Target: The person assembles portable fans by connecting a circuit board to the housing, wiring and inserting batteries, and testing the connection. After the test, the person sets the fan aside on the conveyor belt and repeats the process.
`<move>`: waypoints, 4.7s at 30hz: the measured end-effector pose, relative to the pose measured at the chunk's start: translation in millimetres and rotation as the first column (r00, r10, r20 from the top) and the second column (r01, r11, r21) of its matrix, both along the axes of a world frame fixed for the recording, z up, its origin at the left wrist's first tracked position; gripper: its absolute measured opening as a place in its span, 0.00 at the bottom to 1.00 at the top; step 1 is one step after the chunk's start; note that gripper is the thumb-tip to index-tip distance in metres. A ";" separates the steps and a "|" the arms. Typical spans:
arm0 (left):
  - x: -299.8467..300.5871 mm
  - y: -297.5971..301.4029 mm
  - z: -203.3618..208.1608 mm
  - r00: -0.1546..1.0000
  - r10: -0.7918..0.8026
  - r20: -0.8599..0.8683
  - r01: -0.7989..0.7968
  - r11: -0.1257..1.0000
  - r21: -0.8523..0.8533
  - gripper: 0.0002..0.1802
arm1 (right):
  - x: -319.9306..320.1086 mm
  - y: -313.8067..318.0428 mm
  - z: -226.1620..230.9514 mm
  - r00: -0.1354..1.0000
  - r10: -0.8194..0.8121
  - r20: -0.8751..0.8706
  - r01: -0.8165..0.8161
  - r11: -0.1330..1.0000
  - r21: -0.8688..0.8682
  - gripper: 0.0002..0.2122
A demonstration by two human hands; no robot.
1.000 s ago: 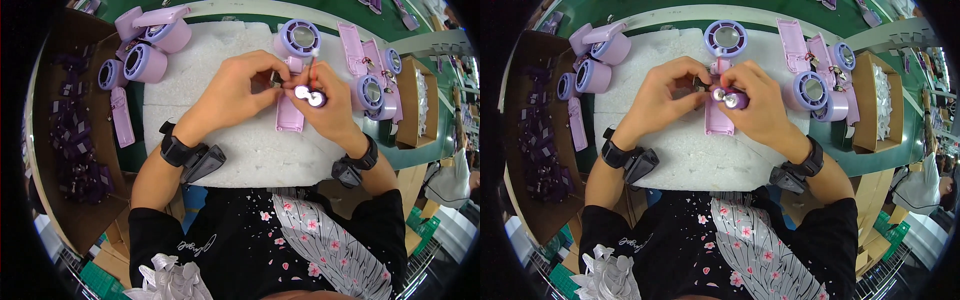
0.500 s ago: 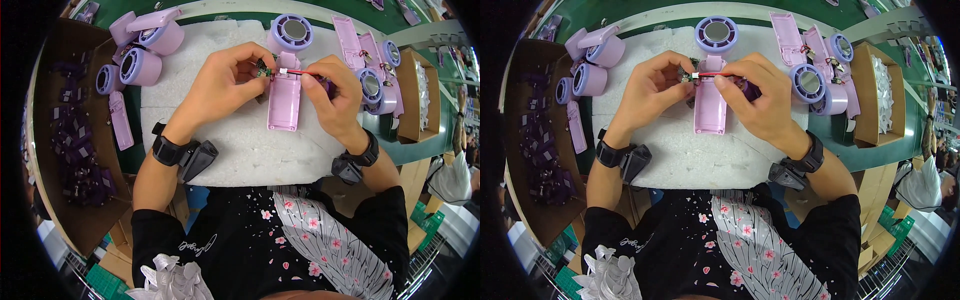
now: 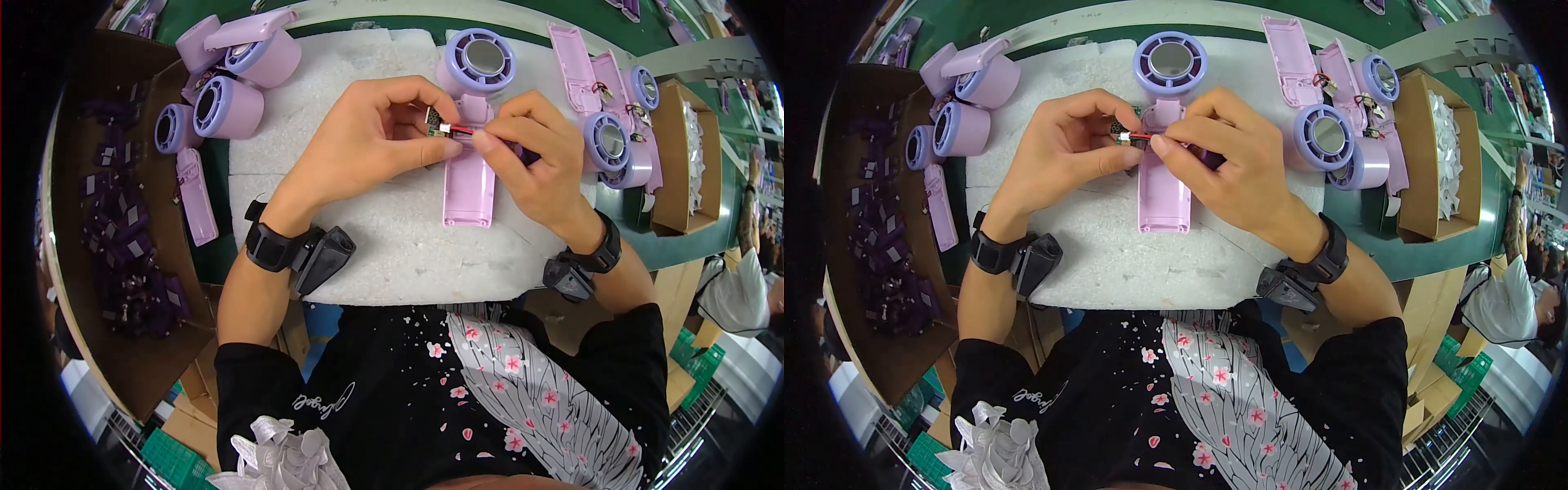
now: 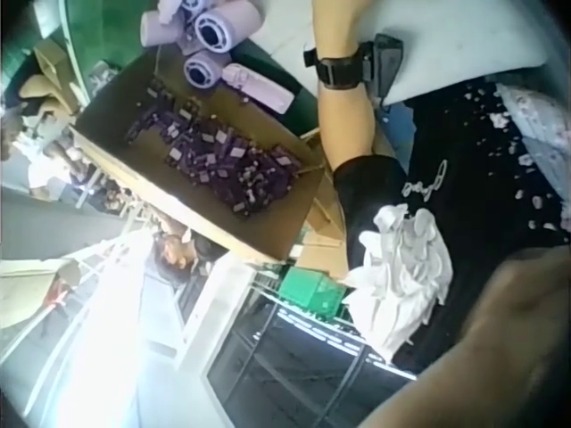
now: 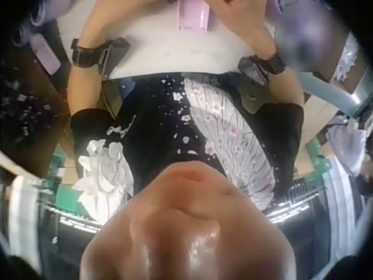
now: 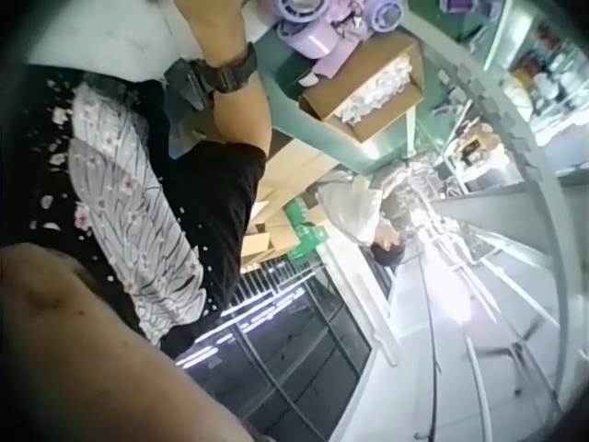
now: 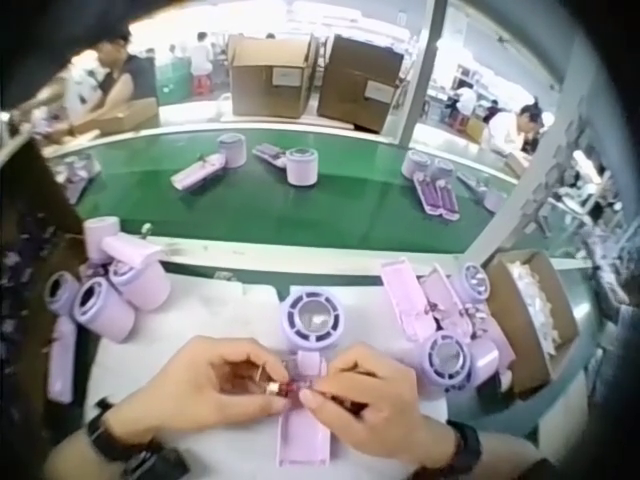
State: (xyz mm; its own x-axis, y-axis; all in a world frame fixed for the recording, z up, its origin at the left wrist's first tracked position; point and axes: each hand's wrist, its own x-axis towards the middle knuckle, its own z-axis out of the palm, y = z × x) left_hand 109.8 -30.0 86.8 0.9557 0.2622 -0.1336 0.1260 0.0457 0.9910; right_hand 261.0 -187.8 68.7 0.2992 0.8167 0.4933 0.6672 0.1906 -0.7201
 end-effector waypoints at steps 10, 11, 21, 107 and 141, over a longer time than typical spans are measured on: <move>-0.9 -1.4 -4.7 0.995 0.048 0.091 -0.052 0.998 0.042 0.07 | -3.4 -0.2 0.5 0.998 0.046 0.046 -0.043 0.996 -0.074 0.03; -1.0 -1.5 -3.7 0.993 0.055 0.101 -0.059 0.997 0.043 0.07 | -3.3 0.1 0.5 0.996 0.064 0.070 -0.057 0.994 -0.097 0.03; -3.9 -1.6 -8.2 0.998 0.031 0.062 -0.032 0.999 0.011 0.08 | -7.5 -0.7 -4.6 0.995 0.020 0.100 -0.016 0.999 -0.040 0.03; -6.5 -17.3 -29.6 0.969 0.188 0.160 -0.236 0.895 0.379 0.13 | -12.1 3.4 -17.1 0.991 -0.104 0.089 0.105 0.995 -0.002 0.16; 3.7 -28.6 -19.7 0.994 0.112 -0.010 -0.104 0.950 0.295 0.26 | -3.0 -9.0 -2.2 0.988 -0.145 -0.057 0.128 0.962 -0.241 0.08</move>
